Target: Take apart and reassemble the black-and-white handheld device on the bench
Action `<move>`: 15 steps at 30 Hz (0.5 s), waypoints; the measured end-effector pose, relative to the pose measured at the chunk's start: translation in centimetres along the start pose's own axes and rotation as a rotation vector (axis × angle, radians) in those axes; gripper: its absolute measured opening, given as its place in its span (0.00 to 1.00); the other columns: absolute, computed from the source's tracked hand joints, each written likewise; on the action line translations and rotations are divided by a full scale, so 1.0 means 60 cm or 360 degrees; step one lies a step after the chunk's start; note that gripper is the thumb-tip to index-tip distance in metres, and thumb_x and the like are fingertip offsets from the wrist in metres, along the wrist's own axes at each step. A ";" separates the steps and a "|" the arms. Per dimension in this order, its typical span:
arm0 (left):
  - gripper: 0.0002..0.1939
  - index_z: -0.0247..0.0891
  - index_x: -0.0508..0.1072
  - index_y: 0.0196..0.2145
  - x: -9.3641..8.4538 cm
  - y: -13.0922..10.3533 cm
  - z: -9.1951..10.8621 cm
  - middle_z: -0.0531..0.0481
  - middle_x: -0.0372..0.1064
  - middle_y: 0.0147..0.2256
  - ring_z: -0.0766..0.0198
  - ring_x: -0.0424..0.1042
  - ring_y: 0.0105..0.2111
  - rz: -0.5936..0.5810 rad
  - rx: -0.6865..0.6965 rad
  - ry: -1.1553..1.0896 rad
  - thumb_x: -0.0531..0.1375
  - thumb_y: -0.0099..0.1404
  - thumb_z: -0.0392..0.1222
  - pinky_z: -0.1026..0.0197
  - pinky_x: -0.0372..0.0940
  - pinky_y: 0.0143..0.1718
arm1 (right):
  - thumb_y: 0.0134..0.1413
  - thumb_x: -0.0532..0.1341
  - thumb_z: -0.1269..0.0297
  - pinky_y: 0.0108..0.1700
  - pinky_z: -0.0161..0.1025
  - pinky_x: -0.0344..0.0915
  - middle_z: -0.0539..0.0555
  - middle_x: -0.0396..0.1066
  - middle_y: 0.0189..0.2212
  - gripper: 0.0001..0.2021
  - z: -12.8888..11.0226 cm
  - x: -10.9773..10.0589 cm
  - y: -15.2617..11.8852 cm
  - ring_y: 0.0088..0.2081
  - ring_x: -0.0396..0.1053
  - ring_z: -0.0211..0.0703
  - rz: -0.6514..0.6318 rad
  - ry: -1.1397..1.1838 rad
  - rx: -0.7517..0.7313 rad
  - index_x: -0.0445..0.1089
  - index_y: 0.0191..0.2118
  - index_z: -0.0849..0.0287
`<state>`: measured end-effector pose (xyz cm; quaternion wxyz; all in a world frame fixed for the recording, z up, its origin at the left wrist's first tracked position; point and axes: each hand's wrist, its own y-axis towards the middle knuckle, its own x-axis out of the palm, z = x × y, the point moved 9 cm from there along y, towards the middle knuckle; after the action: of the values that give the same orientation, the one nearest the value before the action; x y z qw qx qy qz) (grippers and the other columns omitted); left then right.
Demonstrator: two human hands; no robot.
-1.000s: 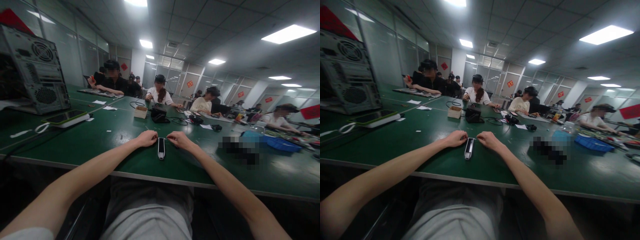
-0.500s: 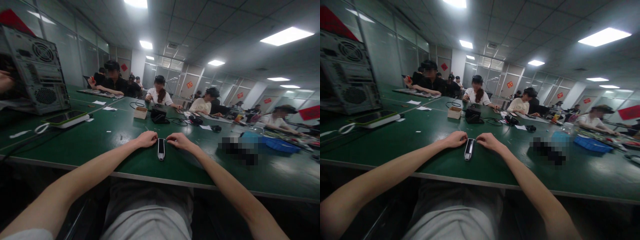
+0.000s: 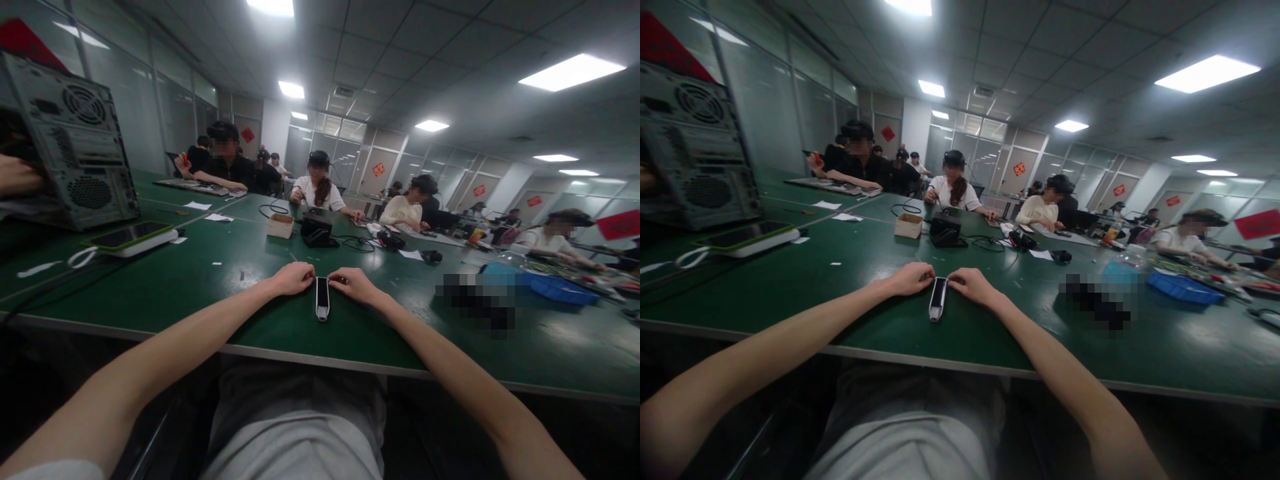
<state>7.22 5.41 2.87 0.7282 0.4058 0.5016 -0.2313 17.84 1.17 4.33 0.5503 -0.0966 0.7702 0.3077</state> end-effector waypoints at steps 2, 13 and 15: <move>0.08 0.38 0.71 0.37 0.000 -0.001 0.000 0.49 0.71 0.33 0.62 0.70 0.34 0.0001 -0.0002 0.0000 0.53 0.62 0.40 0.64 0.62 0.35 | 0.56 0.58 0.64 0.37 0.35 0.64 0.55 0.73 0.34 0.10 -0.001 0.002 0.000 0.33 0.69 0.39 -0.0006 -0.0018 -0.0005 0.73 0.41 0.60; 0.09 0.38 0.71 0.38 0.003 0.001 -0.001 0.49 0.71 0.34 0.62 0.70 0.34 -0.0018 -0.0006 0.0001 0.53 0.61 0.39 0.64 0.63 0.35 | 0.53 0.59 0.62 0.40 0.38 0.65 0.57 0.73 0.36 0.12 0.041 -0.048 -0.008 0.36 0.70 0.42 0.0116 -0.0145 -0.0017 0.73 0.41 0.61; 0.09 0.38 0.71 0.38 0.002 0.001 -0.001 0.48 0.71 0.35 0.62 0.70 0.34 -0.0019 -0.0006 -0.0006 0.53 0.61 0.39 0.64 0.63 0.35 | 0.52 0.58 0.65 0.40 0.37 0.64 0.56 0.74 0.35 0.10 0.071 -0.065 -0.016 0.36 0.70 0.42 0.0071 -0.0231 0.0080 0.74 0.39 0.61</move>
<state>7.27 5.48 2.77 0.7285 0.4010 0.5030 -0.2355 23.12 2.12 6.62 0.6000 -0.0430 0.7376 0.3066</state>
